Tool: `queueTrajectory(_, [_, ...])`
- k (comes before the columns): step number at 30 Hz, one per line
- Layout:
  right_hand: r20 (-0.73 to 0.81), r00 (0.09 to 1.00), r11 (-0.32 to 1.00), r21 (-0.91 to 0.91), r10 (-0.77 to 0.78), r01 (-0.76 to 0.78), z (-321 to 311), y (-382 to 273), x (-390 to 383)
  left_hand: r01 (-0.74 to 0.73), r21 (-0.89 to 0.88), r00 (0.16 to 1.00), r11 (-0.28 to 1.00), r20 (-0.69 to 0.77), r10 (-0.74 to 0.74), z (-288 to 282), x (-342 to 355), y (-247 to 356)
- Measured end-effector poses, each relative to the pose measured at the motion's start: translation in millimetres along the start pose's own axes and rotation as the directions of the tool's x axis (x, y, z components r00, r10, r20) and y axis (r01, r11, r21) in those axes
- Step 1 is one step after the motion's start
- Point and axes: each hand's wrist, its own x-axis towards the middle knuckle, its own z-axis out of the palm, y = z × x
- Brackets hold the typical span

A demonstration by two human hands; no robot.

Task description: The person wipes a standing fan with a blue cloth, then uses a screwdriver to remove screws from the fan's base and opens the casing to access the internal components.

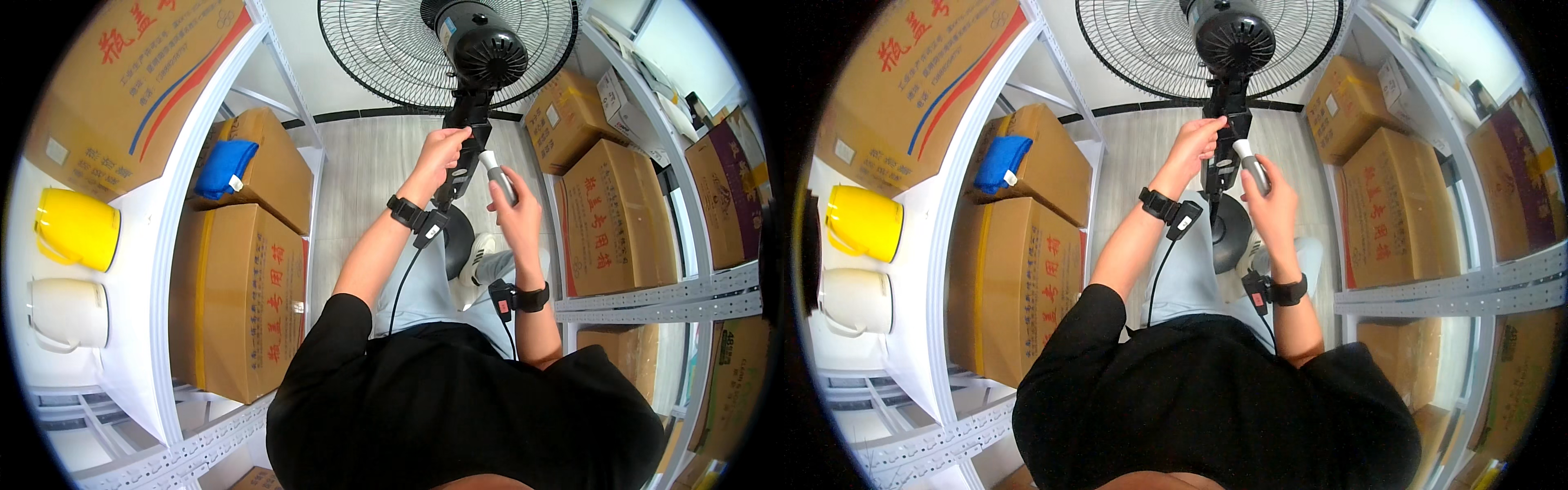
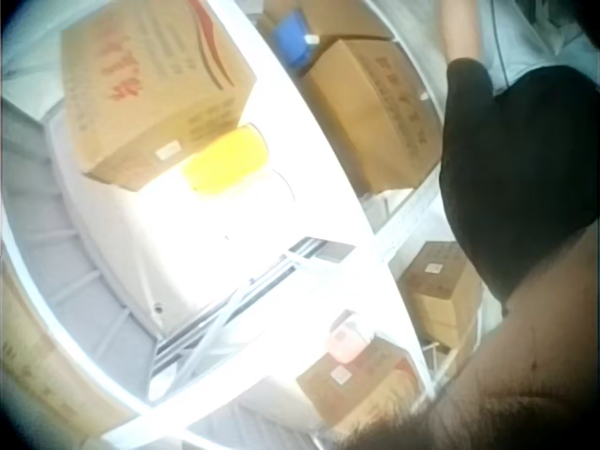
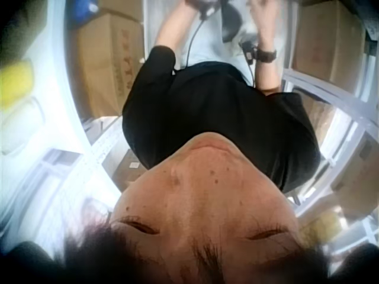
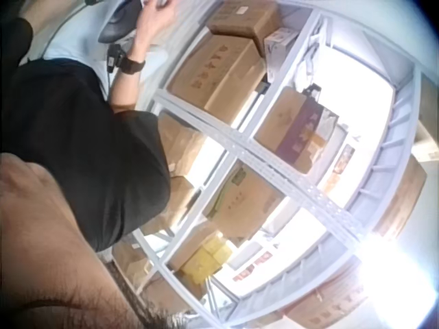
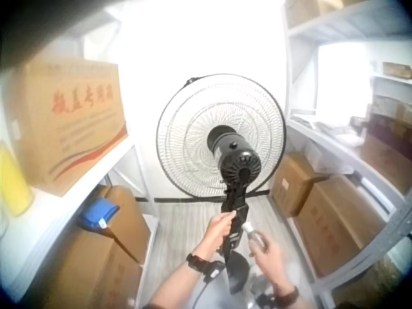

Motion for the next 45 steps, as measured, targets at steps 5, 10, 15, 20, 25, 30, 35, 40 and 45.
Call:
queueTrajectory(5, [-0.097, 0.969, 0.945, -0.262, -0.227, 0.195, 2.0, -16.5, -3.2, 0.060, -0.056, 0.995, 0.997, 0.079, -0.056, 3.8, -2.9, 1.5])
queueTrajectory(10, [0.047, 0.979, 0.916, 0.346, 0.200, -0.204, -1.9, -7.9, 5.6, 0.096, -0.085, 0.987, 0.992, 0.137, -0.083, 10.4, -2.0, 1.6])
queueTrajectory(15, [0.531, 0.770, 0.298, 0.716, 0.355, -0.631, -11.7, 2.9, 5.0, 0.097, -0.087, 0.986, 0.992, 0.144, -0.084, 3.4, 2.6, -5.5])
queueTrajectory(20, [0.094, 0.959, 0.961, 0.046, 0.267, -0.272, -1.2, -12.4, 5.8, 0.078, 0.092, 0.993, 0.993, 0.080, -0.086, 15.4, -1.8, -0.9])
queueTrajectory(25, [-0.099, 0.993, 0.987, -0.151, -0.064, 0.048, 0.2, -20.6, -4.3, 0.077, 0.080, 0.992, 0.994, 0.092, -0.085, 18.6, -3.8, 4.6])
queueTrajectory(30, [0.205, 0.836, 0.822, 0.173, 0.509, -0.543, -16.7, -25.8, -0.4, 0.099, 0.013, 0.990, 0.995, 0.101, -0.100, 16.4, -0.7, -4.3])
queueTrajectory(35, [-0.147, 0.983, 0.966, -0.246, -0.114, 0.075, -4.8, -19.8, -10.3, 0.102, 0.113, 0.991, 0.988, 0.076, -0.111, 22.6, -2.9, 1.7])
queueTrajectory(40, [-0.159, 0.959, 0.960, -0.194, -0.235, 0.203, -1.7, -11.5, -14.0, 0.093, 0.149, 0.991, 0.984, 0.080, -0.105, 15.2, 0.4, 4.4])
queueTrajectory(45, [-0.050, 0.980, 0.980, -0.042, 0.194, -0.196, -3.9, -10.4, -18.0, 0.139, -0.007, 0.981, 0.990, 0.141, -0.137, 13.7, 1.2, -1.6])
